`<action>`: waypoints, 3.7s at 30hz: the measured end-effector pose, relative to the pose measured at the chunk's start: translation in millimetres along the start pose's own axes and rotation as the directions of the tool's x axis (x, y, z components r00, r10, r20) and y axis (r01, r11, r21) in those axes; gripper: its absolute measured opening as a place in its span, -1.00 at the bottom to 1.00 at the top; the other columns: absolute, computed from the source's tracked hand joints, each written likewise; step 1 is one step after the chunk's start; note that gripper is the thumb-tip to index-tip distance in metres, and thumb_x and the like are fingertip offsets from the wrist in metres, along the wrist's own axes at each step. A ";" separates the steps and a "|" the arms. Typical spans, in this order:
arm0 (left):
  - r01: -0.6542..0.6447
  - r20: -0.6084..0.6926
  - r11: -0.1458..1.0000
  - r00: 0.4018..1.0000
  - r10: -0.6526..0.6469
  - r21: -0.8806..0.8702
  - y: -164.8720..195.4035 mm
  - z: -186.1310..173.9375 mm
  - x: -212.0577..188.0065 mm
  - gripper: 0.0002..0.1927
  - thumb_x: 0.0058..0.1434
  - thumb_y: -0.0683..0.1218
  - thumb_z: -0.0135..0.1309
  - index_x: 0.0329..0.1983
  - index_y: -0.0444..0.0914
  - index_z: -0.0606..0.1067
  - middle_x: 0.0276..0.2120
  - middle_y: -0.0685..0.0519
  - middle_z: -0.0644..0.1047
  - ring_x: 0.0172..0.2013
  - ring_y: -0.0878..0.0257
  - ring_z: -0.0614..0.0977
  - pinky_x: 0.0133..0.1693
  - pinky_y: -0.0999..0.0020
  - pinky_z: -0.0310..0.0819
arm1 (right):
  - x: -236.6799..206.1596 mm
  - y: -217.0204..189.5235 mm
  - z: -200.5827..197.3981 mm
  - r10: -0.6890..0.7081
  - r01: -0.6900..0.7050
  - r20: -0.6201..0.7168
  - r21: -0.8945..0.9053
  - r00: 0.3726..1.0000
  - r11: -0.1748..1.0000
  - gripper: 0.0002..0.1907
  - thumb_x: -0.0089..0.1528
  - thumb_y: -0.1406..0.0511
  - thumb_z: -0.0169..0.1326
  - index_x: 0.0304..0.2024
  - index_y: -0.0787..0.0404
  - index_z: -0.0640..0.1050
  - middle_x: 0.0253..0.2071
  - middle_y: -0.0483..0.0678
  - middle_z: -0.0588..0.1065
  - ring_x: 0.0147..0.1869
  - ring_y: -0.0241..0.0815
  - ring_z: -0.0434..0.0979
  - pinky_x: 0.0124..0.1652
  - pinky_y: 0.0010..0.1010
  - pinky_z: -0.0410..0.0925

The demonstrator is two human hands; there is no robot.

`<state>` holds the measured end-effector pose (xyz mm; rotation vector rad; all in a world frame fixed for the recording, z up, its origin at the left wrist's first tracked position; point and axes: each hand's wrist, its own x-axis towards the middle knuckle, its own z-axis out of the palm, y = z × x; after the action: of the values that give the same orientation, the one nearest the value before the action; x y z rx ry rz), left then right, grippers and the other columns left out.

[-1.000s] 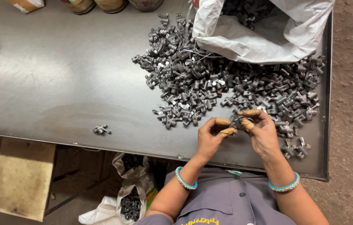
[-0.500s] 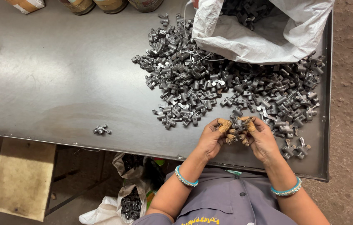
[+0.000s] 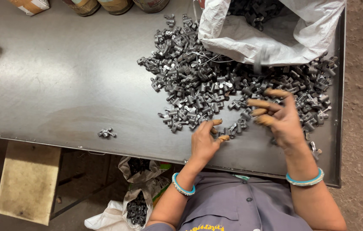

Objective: The person picks small metal fittings one at a time from a large pile on a metal table, fits the pieces together by hand, and drops the completed pieces into bags below the table. They occasionally push the pile aside to reach more parts.

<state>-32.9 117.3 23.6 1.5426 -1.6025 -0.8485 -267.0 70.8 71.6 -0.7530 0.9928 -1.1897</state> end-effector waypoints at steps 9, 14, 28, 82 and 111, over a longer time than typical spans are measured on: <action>0.045 0.114 0.994 0.992 -0.057 0.098 -2.4 4.3 -6.1 -0.48 -0.10 -0.11 0.45 -0.01 -0.09 0.61 -0.28 -0.01 0.48 -0.30 0.02 0.61 -0.26 0.10 0.48 | -28.9 57.2 12.8 -0.286 0.336 0.278 -0.925 0.917 0.179 -0.59 -0.04 0.39 0.37 -0.15 0.16 0.55 -0.11 -0.06 0.57 0.04 0.03 0.47 0.05 -0.18 0.36; 0.025 0.110 0.998 0.993 -0.032 0.059 -8.0 9.8 -4.6 -0.56 -0.09 -0.18 0.41 -0.09 -0.11 0.64 -0.31 -0.01 0.51 -0.37 0.05 0.62 -0.30 0.14 0.50 | -40.9 60.1 -29.7 -0.259 0.166 0.023 -0.820 0.966 0.548 -0.63 0.02 0.38 0.36 -0.17 0.20 0.51 -0.10 -0.10 0.60 0.00 -0.15 0.54 0.01 -0.34 0.41; 0.006 0.105 0.999 0.994 -0.003 -0.036 -6.4 29.0 0.7 -0.61 -0.06 -0.20 0.40 -0.12 -0.21 0.61 -0.34 0.01 0.53 -0.47 0.16 0.61 -0.36 0.23 0.51 | -39.4 79.2 -60.3 0.344 -0.339 0.001 0.160 0.939 0.927 -0.63 0.22 0.23 0.18 0.05 0.22 0.50 -0.23 -0.08 0.58 -0.26 -0.24 0.56 -0.30 -0.34 0.44; 0.268 0.277 0.619 0.957 -0.084 -0.739 -22.7 53.1 -0.7 -0.71 0.21 -0.28 0.24 0.02 -0.39 0.59 -0.23 0.05 0.66 -0.28 0.40 0.65 -0.29 0.50 0.56 | -27.3 94.4 -46.2 0.171 -0.121 -0.075 0.445 0.982 0.888 -0.70 0.31 0.42 0.10 0.10 0.16 0.57 0.08 -0.04 0.55 0.11 -0.15 0.56 0.09 -0.24 0.42; -0.069 -0.046 0.822 0.998 0.052 -0.566 -35.7 -8.7 18.1 -0.55 0.27 -0.24 0.22 0.23 -0.24 0.49 0.01 0.03 0.59 0.00 0.34 0.59 0.08 0.36 0.56 | -8.1 122.4 7.1 -0.331 0.512 0.515 -0.853 0.791 -0.104 -0.60 0.06 0.48 0.18 -0.03 0.19 0.55 0.01 0.07 0.57 0.07 0.08 0.55 0.05 -0.13 0.41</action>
<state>-7.3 97.5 -1.5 1.0610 -1.2109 -1.1372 -213.0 106.8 -32.8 -2.4971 1.4850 -0.7170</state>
